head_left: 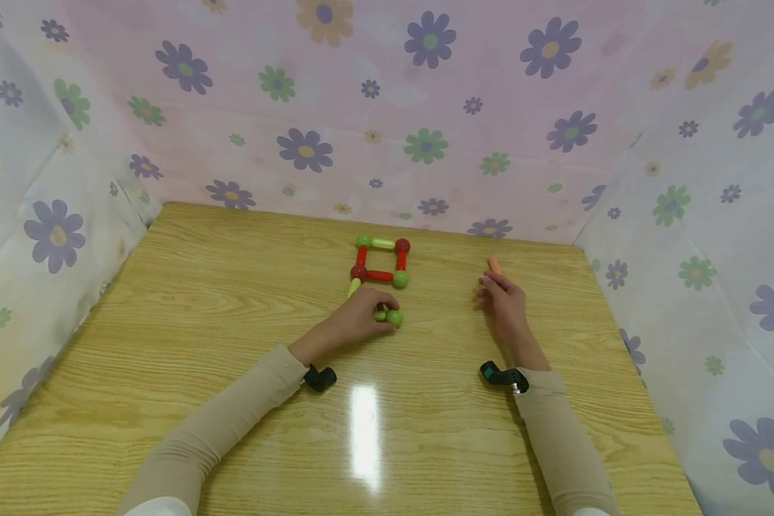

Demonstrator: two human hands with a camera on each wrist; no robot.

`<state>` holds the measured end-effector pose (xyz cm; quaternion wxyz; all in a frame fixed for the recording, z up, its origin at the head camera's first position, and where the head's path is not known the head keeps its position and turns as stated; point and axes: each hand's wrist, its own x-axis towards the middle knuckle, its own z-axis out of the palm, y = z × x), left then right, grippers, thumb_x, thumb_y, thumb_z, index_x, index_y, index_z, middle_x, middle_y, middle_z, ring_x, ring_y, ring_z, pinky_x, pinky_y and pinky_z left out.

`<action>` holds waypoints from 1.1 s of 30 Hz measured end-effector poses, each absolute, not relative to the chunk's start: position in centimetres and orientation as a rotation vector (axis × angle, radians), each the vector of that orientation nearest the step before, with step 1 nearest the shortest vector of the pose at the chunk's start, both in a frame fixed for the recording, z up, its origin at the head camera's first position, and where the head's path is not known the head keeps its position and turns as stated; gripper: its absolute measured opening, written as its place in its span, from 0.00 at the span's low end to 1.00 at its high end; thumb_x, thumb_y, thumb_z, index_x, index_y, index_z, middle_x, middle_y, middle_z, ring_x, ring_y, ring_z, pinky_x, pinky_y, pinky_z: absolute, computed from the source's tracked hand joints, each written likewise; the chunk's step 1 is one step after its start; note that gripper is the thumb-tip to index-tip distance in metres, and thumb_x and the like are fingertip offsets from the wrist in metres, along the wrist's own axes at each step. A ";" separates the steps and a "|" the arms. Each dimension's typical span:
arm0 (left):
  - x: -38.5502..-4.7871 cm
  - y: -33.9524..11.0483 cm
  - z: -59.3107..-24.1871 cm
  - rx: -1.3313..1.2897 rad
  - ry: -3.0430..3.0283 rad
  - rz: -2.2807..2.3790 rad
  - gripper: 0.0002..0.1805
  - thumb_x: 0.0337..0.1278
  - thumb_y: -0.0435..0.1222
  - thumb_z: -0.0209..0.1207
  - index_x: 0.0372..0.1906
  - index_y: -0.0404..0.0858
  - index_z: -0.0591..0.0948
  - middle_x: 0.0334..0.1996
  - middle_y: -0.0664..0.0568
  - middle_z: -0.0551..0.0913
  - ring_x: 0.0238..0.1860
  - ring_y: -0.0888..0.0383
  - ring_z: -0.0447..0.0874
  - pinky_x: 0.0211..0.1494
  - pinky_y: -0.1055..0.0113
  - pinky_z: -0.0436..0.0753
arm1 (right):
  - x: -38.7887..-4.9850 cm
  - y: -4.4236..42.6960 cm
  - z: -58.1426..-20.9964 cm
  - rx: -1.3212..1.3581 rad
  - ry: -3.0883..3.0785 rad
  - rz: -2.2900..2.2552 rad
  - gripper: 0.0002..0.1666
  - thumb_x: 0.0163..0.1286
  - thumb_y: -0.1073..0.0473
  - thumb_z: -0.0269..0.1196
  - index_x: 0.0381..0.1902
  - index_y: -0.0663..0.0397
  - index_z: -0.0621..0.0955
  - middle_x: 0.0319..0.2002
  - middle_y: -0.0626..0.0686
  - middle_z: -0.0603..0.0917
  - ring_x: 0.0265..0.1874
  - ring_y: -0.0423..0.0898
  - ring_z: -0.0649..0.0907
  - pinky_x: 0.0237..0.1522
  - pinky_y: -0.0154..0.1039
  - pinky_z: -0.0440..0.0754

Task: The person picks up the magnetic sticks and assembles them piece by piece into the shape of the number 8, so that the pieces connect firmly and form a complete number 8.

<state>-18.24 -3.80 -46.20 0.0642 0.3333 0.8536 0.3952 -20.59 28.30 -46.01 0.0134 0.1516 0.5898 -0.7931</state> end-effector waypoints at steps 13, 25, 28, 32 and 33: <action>-18.5 -6.0 -45.8 0.904 2.511 1.222 0.19 0.57 0.31 0.72 0.55 0.37 0.85 0.53 0.51 0.86 0.55 0.51 0.81 0.62 0.54 0.78 | -20.9 29.4 -46.2 0.503 1.787 -2.568 0.07 0.74 0.67 0.61 0.42 0.57 0.85 0.32 0.51 0.87 0.26 0.43 0.85 0.27 0.33 0.83; -18.9 -7.5 -46.2 0.925 2.604 1.153 0.15 0.58 0.29 0.71 0.51 0.35 0.88 0.52 0.49 0.88 0.57 0.51 0.80 0.67 0.53 0.74 | -21.4 30.4 -46.2 0.645 1.880 -2.573 0.22 0.75 0.66 0.60 0.63 0.73 0.74 0.31 0.50 0.86 0.22 0.42 0.84 0.25 0.33 0.83; -18.8 -7.5 -46.3 0.959 2.653 1.096 0.14 0.58 0.30 0.71 0.50 0.36 0.88 0.51 0.49 0.88 0.56 0.50 0.77 0.68 0.50 0.69 | -21.6 30.6 -46.0 0.690 1.930 -2.564 0.24 0.75 0.67 0.60 0.64 0.74 0.73 0.28 0.50 0.86 0.21 0.41 0.84 0.25 0.33 0.83; -18.7 -7.7 -46.4 0.998 2.717 1.042 0.13 0.57 0.32 0.72 0.48 0.38 0.89 0.48 0.50 0.89 0.57 0.49 0.75 0.67 0.46 0.61 | -22.1 30.9 -46.0 0.740 2.012 -2.512 0.27 0.74 0.67 0.60 0.67 0.72 0.71 0.29 0.50 0.84 0.21 0.40 0.83 0.25 0.32 0.83; -18.7 -7.7 -46.4 0.998 2.725 1.045 0.13 0.57 0.33 0.72 0.47 0.38 0.89 0.47 0.51 0.89 0.57 0.49 0.75 0.66 0.46 0.61 | -22.2 31.0 -46.0 0.749 2.034 -2.492 0.27 0.74 0.66 0.61 0.68 0.72 0.71 0.30 0.50 0.84 0.21 0.40 0.83 0.24 0.31 0.83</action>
